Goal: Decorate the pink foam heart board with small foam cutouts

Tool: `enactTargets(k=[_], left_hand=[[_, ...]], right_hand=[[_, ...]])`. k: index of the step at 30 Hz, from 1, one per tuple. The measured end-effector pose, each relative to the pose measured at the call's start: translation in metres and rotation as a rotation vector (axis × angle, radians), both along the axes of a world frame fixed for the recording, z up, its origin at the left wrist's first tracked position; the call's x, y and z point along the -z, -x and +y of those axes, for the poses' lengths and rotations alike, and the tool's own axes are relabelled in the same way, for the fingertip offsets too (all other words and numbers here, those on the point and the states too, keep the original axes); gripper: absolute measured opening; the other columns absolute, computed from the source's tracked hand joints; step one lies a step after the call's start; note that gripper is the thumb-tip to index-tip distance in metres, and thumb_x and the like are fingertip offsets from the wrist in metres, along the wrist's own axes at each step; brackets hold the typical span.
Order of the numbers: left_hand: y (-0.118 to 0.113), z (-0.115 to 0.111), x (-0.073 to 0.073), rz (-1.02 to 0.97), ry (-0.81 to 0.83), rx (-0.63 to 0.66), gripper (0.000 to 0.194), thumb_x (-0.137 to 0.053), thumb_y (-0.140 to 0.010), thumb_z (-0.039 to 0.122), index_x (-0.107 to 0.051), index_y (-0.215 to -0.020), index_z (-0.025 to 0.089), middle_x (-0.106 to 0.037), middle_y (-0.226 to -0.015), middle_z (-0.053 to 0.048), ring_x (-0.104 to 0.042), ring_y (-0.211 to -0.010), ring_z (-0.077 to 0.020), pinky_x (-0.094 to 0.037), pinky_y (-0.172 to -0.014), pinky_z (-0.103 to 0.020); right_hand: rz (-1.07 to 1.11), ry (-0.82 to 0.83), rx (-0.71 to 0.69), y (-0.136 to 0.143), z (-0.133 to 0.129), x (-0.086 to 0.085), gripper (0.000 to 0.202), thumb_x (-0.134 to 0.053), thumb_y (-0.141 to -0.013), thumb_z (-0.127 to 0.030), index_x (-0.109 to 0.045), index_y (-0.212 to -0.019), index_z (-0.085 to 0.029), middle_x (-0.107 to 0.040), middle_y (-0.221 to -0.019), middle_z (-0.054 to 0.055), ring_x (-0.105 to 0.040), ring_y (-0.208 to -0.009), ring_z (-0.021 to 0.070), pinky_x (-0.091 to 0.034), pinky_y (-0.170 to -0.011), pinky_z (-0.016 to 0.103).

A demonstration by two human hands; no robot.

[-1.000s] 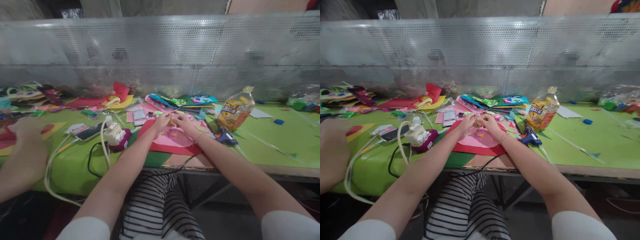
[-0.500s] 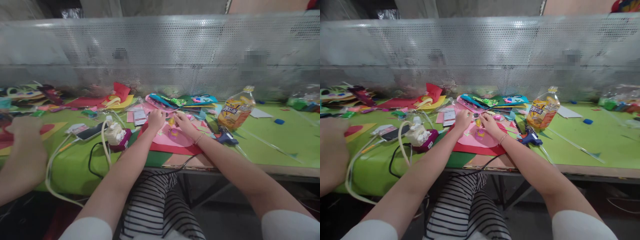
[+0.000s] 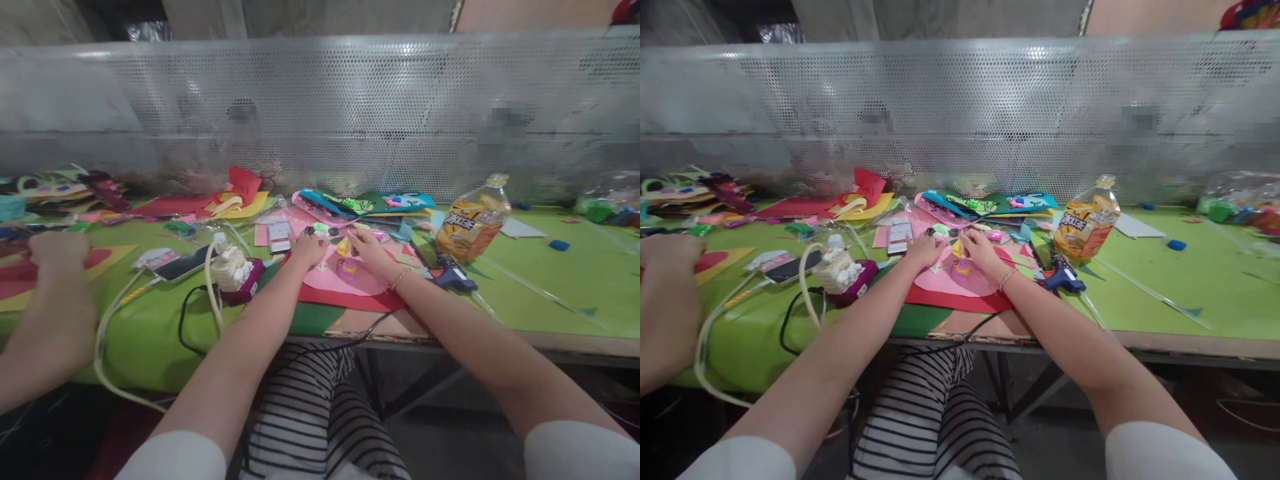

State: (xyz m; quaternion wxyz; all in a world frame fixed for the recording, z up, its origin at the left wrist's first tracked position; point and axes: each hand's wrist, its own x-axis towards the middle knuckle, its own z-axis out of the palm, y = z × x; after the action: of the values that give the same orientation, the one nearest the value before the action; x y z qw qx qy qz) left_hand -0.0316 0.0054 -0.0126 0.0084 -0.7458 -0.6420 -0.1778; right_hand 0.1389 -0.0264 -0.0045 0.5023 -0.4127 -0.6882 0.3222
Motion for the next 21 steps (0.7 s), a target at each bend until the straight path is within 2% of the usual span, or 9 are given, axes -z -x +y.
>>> enactTargets(k=[2,5,8,11,13,17,21], left_hand=[[0.000,0.001,0.001,-0.025,-0.005,0.067,0.050,-0.036,-0.084,0.051,-0.061,-0.104,0.012,-0.057,-0.119,-0.021,-0.043,-0.122,-0.0326,-0.010,-0.106,-0.058],[-0.001,0.002,0.002,-0.046,-0.018,0.092,0.044,-0.043,-0.082,0.046,-0.059,-0.102,0.010,-0.057,-0.117,-0.021,-0.046,-0.118,-0.0319,-0.022,-0.104,-0.052],[-0.003,0.002,0.000,-0.113,-0.103,0.064,0.029,-0.047,-0.080,0.029,-0.057,-0.101,0.011,-0.058,-0.111,-0.018,-0.050,-0.110,-0.0281,-0.032,-0.097,-0.042],[-0.006,0.000,-0.007,-0.269,-0.251,0.094,0.019,-0.041,-0.081,0.018,-0.056,-0.091,0.013,-0.059,-0.098,-0.014,-0.054,-0.099,-0.0245,-0.038,-0.087,-0.036],[-0.010,-0.002,-0.011,-0.401,-0.277,0.225,0.020,-0.036,-0.084,0.021,-0.054,-0.079,0.016,-0.058,-0.084,-0.009,-0.054,-0.087,-0.0210,-0.040,-0.079,-0.033],[-0.021,-0.007,-0.012,-0.518,-0.140,0.562,0.029,-0.036,-0.087,0.032,-0.047,-0.065,0.018,-0.050,-0.063,-0.001,-0.047,-0.064,-0.0138,-0.037,-0.064,-0.026],[-0.028,-0.011,-0.009,-0.483,-0.109,0.630,0.024,-0.042,-0.084,0.034,-0.051,-0.070,0.017,-0.054,-0.068,0.000,-0.047,-0.064,-0.0124,-0.035,-0.062,-0.024]], right_hand=[[0.001,0.004,0.001,0.000,-0.002,-0.002,0.047,-0.050,-0.074,-0.065,-0.041,-0.060,-0.021,-0.042,-0.052,-0.004,-0.042,-0.050,0.0097,-0.036,-0.049,0.024],[0.023,0.029,0.000,0.001,-0.004,-0.003,0.046,-0.050,-0.073,-0.066,-0.041,-0.063,-0.021,-0.043,-0.053,-0.004,-0.043,-0.050,0.0099,-0.037,-0.050,0.024],[0.045,0.049,0.016,0.001,-0.003,-0.002,0.045,-0.049,-0.074,-0.065,-0.042,-0.065,-0.022,-0.044,-0.054,-0.004,-0.044,-0.051,0.0100,-0.037,-0.050,0.024],[0.033,0.014,0.037,0.000,-0.001,0.000,0.041,-0.048,-0.078,-0.060,-0.041,-0.066,-0.022,-0.043,-0.056,-0.004,-0.043,-0.052,0.0103,-0.037,-0.050,0.024],[-0.011,-0.030,0.047,-0.001,0.001,0.001,0.036,-0.045,-0.082,-0.054,-0.041,-0.067,-0.022,-0.043,-0.057,-0.004,-0.043,-0.053,0.0110,-0.037,-0.052,0.025],[-0.114,-0.105,0.053,-0.003,0.004,0.003,0.027,-0.042,-0.084,-0.039,-0.041,-0.064,-0.021,-0.043,-0.058,-0.003,-0.041,-0.055,0.0119,-0.034,-0.054,0.027],[-0.130,-0.146,-0.003,-0.003,0.006,0.006,0.018,-0.046,-0.077,-0.030,-0.043,-0.062,-0.020,-0.044,-0.060,-0.003,-0.040,-0.058,0.0120,-0.032,-0.055,0.026]])
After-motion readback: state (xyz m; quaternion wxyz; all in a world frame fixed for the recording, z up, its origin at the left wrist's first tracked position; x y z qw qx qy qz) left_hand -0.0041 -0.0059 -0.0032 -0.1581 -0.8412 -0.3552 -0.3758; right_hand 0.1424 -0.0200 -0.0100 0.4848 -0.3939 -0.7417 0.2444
